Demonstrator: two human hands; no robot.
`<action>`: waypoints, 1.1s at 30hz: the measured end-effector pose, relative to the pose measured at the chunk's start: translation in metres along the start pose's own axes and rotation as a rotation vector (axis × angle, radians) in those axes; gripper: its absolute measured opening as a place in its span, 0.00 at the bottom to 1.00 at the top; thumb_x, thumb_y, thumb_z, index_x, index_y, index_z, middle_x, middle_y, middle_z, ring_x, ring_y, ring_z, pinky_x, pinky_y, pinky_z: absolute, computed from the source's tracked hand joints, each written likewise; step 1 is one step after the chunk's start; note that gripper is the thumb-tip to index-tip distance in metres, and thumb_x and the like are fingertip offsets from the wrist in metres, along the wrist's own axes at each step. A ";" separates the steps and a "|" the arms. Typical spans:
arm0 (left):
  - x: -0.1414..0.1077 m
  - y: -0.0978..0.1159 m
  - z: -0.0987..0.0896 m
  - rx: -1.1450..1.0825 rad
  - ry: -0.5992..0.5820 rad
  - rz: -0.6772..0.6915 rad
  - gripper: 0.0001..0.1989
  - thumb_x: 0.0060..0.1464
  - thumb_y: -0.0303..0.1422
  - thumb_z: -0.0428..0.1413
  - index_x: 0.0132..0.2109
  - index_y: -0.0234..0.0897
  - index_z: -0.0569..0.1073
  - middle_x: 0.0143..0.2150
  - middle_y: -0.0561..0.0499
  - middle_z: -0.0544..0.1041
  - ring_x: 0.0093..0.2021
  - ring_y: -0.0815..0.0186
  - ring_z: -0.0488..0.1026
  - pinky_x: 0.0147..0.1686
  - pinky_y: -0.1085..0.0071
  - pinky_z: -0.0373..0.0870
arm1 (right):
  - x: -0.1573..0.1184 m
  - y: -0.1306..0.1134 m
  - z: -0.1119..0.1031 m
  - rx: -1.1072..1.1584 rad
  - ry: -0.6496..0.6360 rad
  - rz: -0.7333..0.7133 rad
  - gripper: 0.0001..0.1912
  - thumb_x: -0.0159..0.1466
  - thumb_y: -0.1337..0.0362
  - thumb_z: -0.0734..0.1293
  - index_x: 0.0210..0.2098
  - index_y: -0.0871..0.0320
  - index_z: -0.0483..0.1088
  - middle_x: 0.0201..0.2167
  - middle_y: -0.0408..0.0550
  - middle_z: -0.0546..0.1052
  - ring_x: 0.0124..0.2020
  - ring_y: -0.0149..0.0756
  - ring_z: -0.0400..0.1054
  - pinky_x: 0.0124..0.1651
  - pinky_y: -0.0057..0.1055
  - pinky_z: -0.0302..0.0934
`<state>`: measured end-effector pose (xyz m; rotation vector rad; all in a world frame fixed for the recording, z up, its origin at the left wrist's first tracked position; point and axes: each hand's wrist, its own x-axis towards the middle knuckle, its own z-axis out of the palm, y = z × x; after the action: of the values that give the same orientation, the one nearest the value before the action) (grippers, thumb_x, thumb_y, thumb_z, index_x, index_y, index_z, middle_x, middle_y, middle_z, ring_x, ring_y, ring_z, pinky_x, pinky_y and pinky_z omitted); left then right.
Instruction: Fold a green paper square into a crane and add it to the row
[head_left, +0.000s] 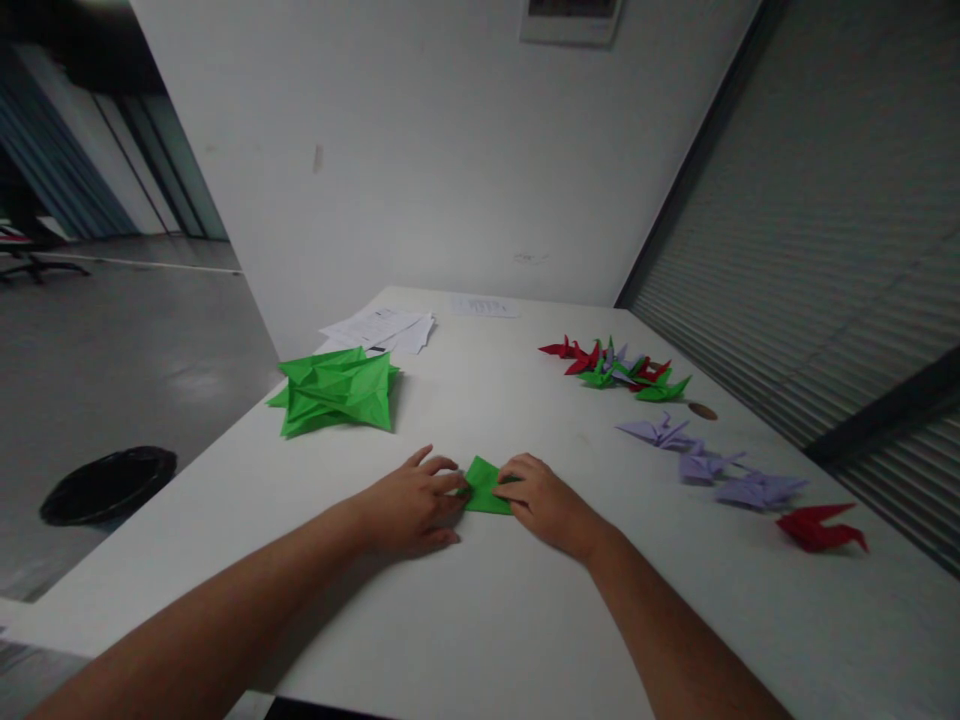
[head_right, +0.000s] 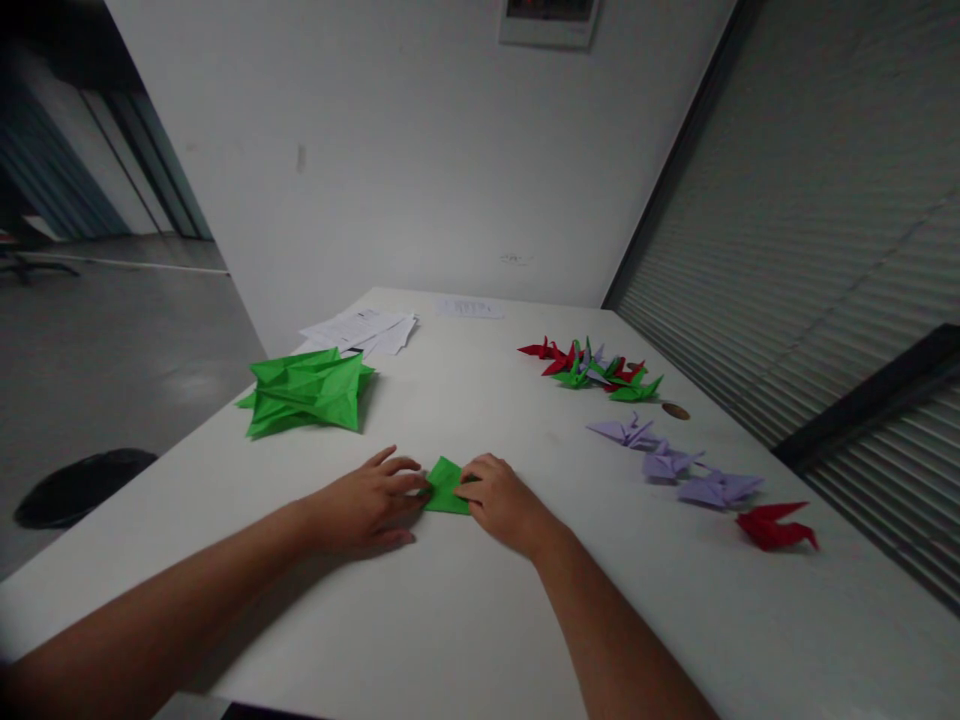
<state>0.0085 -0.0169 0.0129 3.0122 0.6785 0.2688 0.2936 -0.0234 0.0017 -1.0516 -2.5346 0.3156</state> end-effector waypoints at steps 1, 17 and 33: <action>0.000 -0.001 0.001 0.017 0.006 -0.018 0.24 0.65 0.46 0.56 0.62 0.41 0.73 0.62 0.42 0.74 0.63 0.47 0.67 0.68 0.41 0.55 | 0.000 -0.003 -0.002 0.007 -0.015 -0.005 0.16 0.64 0.77 0.67 0.45 0.55 0.81 0.45 0.52 0.78 0.50 0.43 0.67 0.56 0.42 0.64; 0.007 0.013 0.007 -0.023 0.028 -0.048 0.26 0.66 0.46 0.55 0.65 0.40 0.68 0.61 0.39 0.74 0.57 0.51 0.72 0.56 0.55 0.70 | -0.001 -0.033 -0.001 -0.108 -0.145 0.134 0.23 0.65 0.53 0.74 0.54 0.60 0.75 0.53 0.58 0.73 0.57 0.52 0.65 0.62 0.48 0.61; -0.004 -0.016 0.016 -0.139 0.016 -0.011 0.29 0.63 0.53 0.56 0.65 0.44 0.72 0.73 0.34 0.61 0.70 0.41 0.62 0.67 0.45 0.59 | 0.002 0.003 0.018 0.124 0.201 0.423 0.18 0.64 0.66 0.71 0.54 0.61 0.73 0.45 0.55 0.78 0.45 0.44 0.72 0.50 0.41 0.67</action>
<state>0.0008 -0.0043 -0.0049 2.8770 0.6491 0.3250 0.2870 -0.0206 -0.0150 -1.4837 -2.0752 0.4489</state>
